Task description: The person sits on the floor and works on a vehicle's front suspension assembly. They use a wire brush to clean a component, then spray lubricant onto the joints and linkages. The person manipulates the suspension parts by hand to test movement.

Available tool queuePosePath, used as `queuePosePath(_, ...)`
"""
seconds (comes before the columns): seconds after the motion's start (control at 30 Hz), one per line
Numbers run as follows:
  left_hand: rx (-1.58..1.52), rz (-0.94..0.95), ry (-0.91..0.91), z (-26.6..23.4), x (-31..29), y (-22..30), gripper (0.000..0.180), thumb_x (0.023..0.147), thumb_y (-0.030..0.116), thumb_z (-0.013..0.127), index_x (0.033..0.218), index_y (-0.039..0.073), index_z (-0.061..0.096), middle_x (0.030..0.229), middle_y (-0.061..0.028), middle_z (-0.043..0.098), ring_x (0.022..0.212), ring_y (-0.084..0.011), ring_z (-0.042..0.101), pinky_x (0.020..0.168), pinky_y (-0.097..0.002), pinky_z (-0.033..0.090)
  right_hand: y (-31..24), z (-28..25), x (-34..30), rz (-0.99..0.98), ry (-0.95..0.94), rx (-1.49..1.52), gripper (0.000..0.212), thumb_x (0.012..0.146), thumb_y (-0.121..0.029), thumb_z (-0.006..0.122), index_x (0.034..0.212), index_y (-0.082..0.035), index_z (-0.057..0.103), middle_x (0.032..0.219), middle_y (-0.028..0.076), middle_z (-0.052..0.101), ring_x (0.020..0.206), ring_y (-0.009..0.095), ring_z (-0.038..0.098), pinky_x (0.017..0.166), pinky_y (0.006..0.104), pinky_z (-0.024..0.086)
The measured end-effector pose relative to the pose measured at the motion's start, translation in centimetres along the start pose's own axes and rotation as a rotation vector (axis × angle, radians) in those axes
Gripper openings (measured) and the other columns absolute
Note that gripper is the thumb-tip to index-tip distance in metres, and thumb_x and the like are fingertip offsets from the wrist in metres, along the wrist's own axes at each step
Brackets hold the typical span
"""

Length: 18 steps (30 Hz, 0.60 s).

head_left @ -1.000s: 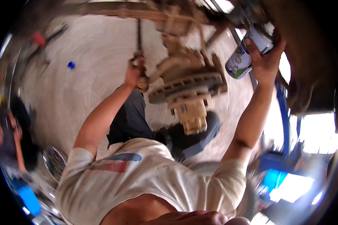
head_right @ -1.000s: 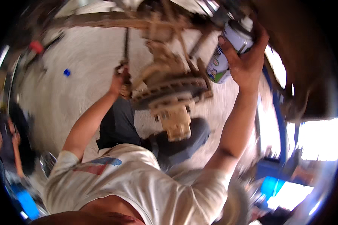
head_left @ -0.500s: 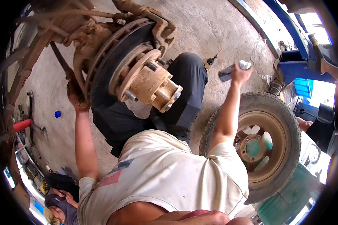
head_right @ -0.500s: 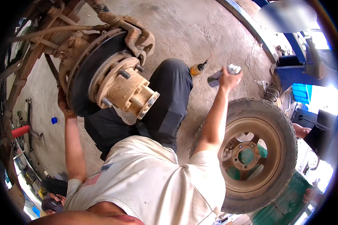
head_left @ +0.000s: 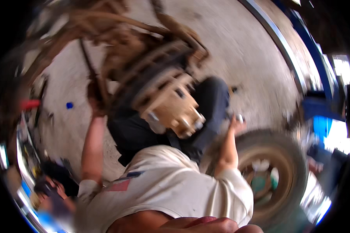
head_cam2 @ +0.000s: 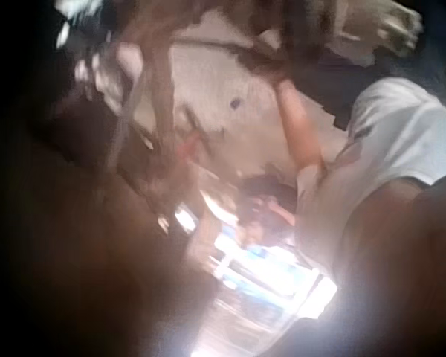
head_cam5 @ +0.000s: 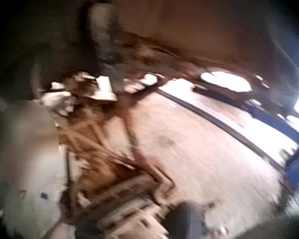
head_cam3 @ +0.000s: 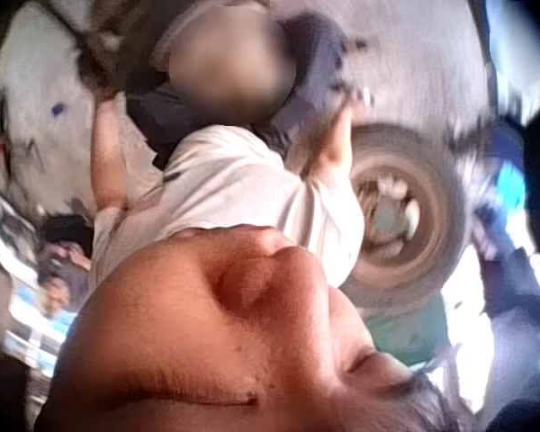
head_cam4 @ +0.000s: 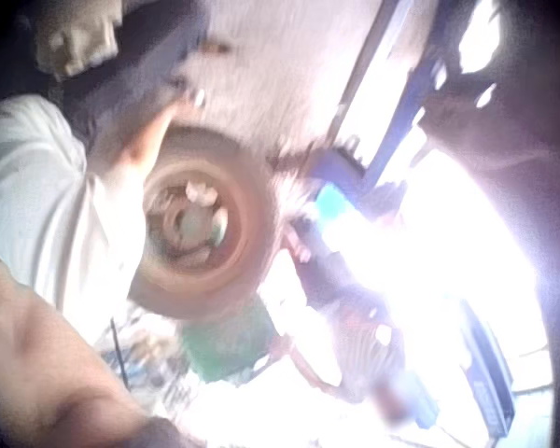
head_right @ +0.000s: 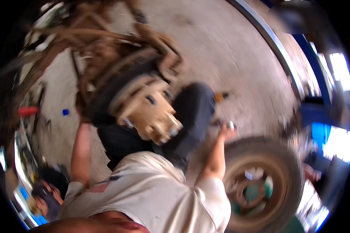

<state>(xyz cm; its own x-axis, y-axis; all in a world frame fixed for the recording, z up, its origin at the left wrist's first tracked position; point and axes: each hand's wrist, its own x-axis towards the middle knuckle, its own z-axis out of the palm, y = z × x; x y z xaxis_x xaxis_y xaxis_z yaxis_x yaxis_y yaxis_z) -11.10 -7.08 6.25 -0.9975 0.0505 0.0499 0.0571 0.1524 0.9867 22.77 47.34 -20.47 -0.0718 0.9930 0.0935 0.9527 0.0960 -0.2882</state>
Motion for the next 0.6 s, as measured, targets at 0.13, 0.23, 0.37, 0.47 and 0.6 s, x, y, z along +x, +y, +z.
queuePosePath(0.13, 0.566, 0.33, 0.098, 0.8, 3.3, 0.9, 0.026, 0.099, 0.029, 0.052, 0.114, 0.009, 0.046, 0.077, -0.0008, 0.053, 0.065, -0.0116, 0.052, 0.058, -0.0295, 0.046, -4.0, -0.2, 0.9, -0.006, 0.029, -0.152, 0.09, 0.068, -0.075, 0.065, 0.125, -0.005, 0.054, 0.118, 0.016, 0.057, 0.101, 0.033, 0.058, 0.085, 0.0499, 0.049)
queuePosePath(0.23, -0.334, -0.271, 0.224, 3.1, -0.7, 3.8, 0.041, 0.097, 0.033, 0.057, 0.125, 0.011, 0.038, 0.073, -0.0022, 0.053, 0.055, -0.0099, 0.05, 0.048, -0.0262, 0.041, -4.9, -7.3, 1.5, -0.376, 0.24, 0.088, 0.066, 0.081, -0.05, 0.068, 0.123, -0.001, 0.052, 0.118, 0.017, 0.055, 0.116, 0.035, 0.047, 0.1, 0.0477, 0.038)
queuePosePath(0.37, -0.415, -0.326, 0.278, 5.0, -0.4, 8.1, 0.045, 0.094, 0.038, 0.061, 0.123, 0.009, 0.043, 0.072, -0.0001, 0.05, 0.06, -0.0086, 0.047, 0.052, -0.0262, 0.039, -11.8, -4.8, 4.9, -0.488, 0.242, 0.137, 0.091, 0.078, -0.061, 0.066, 0.13, 0.009, 0.04, 0.122, 0.024, 0.05, 0.114, 0.041, 0.047, 0.097, 0.0523, 0.039)
queuePosePath(0.47, -0.371, -0.325, 0.293, 4.8, -0.6, 8.2, 0.052, 0.093, 0.041, 0.061, 0.127, 0.007, 0.04, 0.074, -0.0016, 0.052, 0.061, -0.0096, 0.049, 0.053, -0.0271, 0.041, -16.1, -0.1, 7.1, -0.043, -0.398, -0.057, 0.118, 0.071, -0.075, 0.061, 0.137, 0.015, 0.024, 0.14, 0.032, 0.032, 0.122, 0.049, 0.038, 0.101, 0.0568, 0.034)
queuePosePath(0.6, -0.353, -0.293, 0.237, 5.2, 1.2, 7.2, 0.062, 0.092, 0.044, 0.061, 0.133, 0.005, 0.035, 0.076, -0.0048, 0.056, 0.062, -0.0115, 0.052, 0.054, -0.029, 0.044, -18.5, 4.6, 4.3, 0.101, -0.636, 0.003, 0.112, 0.071, -0.072, 0.064, 0.134, 0.014, 0.031, 0.135, 0.03, 0.038, 0.118, 0.046, 0.043, 0.099, 0.0545, 0.038)
